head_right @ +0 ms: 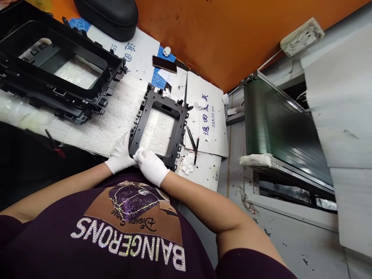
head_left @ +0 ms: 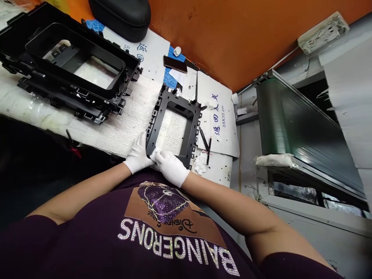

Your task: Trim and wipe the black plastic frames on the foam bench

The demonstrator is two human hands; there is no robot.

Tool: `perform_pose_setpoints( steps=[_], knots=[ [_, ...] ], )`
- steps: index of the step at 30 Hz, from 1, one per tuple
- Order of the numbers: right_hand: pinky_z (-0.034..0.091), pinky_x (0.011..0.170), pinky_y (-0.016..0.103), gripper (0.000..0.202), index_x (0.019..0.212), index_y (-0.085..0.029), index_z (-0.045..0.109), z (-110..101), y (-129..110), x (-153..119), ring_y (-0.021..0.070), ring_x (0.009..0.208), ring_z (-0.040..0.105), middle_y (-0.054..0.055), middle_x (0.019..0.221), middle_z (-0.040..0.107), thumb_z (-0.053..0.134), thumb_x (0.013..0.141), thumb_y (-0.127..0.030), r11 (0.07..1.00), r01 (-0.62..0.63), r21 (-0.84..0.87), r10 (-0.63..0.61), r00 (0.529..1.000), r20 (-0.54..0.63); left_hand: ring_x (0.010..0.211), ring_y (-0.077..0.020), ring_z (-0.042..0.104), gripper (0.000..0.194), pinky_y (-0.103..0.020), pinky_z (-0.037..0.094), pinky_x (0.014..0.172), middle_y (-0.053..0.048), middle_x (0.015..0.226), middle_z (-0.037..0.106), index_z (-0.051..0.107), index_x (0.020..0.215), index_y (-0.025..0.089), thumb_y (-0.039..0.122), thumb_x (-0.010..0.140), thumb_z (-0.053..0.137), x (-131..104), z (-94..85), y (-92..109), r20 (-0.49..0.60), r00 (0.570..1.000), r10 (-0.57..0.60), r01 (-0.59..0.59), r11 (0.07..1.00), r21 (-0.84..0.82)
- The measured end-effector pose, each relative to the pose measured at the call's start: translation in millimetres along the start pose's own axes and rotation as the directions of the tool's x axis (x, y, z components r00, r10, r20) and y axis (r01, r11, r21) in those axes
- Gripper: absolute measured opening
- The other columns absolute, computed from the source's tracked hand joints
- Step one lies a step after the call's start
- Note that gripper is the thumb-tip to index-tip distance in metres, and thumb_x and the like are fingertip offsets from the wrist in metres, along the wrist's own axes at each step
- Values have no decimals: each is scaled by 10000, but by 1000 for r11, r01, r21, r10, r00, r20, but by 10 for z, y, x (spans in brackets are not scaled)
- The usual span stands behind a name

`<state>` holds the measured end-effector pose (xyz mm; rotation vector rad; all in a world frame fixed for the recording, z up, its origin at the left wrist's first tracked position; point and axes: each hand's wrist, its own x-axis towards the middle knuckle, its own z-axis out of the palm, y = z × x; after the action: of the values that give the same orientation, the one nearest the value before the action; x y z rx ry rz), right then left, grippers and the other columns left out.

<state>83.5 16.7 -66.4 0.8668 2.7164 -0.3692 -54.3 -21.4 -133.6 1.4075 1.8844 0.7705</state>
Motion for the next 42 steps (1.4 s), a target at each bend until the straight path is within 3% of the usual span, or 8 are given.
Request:
perform_pose_setpoints(
  steps=[6, 11, 20, 25, 28, 31, 34, 42],
  knots=[
    [447, 693, 309, 220, 1065, -147, 659, -10, -89, 159, 223, 845, 552, 127, 992, 637, 445, 1018, -161, 996, -88, 0, 88, 996, -1, 1503, -358, 371, 888, -536, 303, 1257, -208, 1595, 408, 301, 1551, 145, 317, 768, 683, 30, 34, -50, -13, 1000, 5, -5, 999, -40],
    [442, 738, 314, 166, 1006, -148, 648, 8, 27, -23, 205, 822, 525, 93, 931, 622, 494, 974, -93, 1000, -15, 20, 15, 1000, -9, 1526, -421, 301, 1180, -557, 333, 1243, -219, 1623, 349, 226, 1582, 144, 381, 597, 831, 1, -6, -36, 5, 1000, -7, 7, 999, -31],
    [471, 740, 321, 275, 1215, -143, 609, -60, -161, 227, 226, 928, 553, 122, 1091, 624, 398, 1059, -226, 985, -157, 69, 159, 987, -24, 1479, -377, 408, 1047, -527, 393, 1208, -218, 1578, 421, 249, 1581, 161, 364, 693, 766, 46, -25, -84, -14, 1000, -12, 12, 999, 40],
    [456, 793, 325, 294, 1051, -171, 676, 20, 222, -653, 207, 877, 544, 90, 1020, 648, 457, 929, -16, 994, -78, 78, 87, 988, -128, 1492, -440, 351, 1254, -589, 351, 1205, -282, 1593, 358, 153, 1599, 85, 527, 626, 809, 32, -111, -161, -5, 997, 74, -72, 980, 184],
    [461, 836, 335, 356, 1029, -172, 693, 117, 574, -1286, 211, 907, 556, 97, 1016, 660, 436, 873, 18, 947, -255, 195, 310, 884, -349, 1492, -472, 322, 1164, -624, 304, 1208, -300, 1598, 339, 245, 1566, 61, 596, 679, 775, 14, -172, -118, -2, 965, 263, -251, 921, 297],
    [480, 888, 380, 345, 1111, -171, 701, 212, 784, -1525, 244, 984, 568, 127, 1115, 667, 451, 902, -54, 914, -323, 246, 405, 772, -489, 1471, -451, 356, 923, -610, 309, 1198, -261, 1545, 440, 397, 1497, 94, 610, 790, 690, 30, -181, 109, 89, 873, 480, -476, 798, 370],
    [480, 927, 411, 345, 1204, -155, 686, 304, 739, -1415, 262, 1022, 561, 149, 1211, 653, 455, 952, -109, 929, -301, 215, 368, 809, -458, 1377, -401, 473, 643, -554, 395, 1132, -215, 1369, 604, 547, 1370, 128, 559, 896, 601, 93, -100, 463, 270, 787, 554, -616, 691, 378],
    [510, 829, 405, 370, 1288, -120, 629, 530, 543, -1069, 261, 977, 549, 177, 1208, 634, 408, 995, -73, 907, -416, 63, 419, 881, -219, 968, -341, 660, 516, -412, 489, 777, -175, 972, 690, 666, 1069, 122, 599, 966, 501, 189, 145, 841, 575, 767, 285, -616, 580, 533]
  ],
)
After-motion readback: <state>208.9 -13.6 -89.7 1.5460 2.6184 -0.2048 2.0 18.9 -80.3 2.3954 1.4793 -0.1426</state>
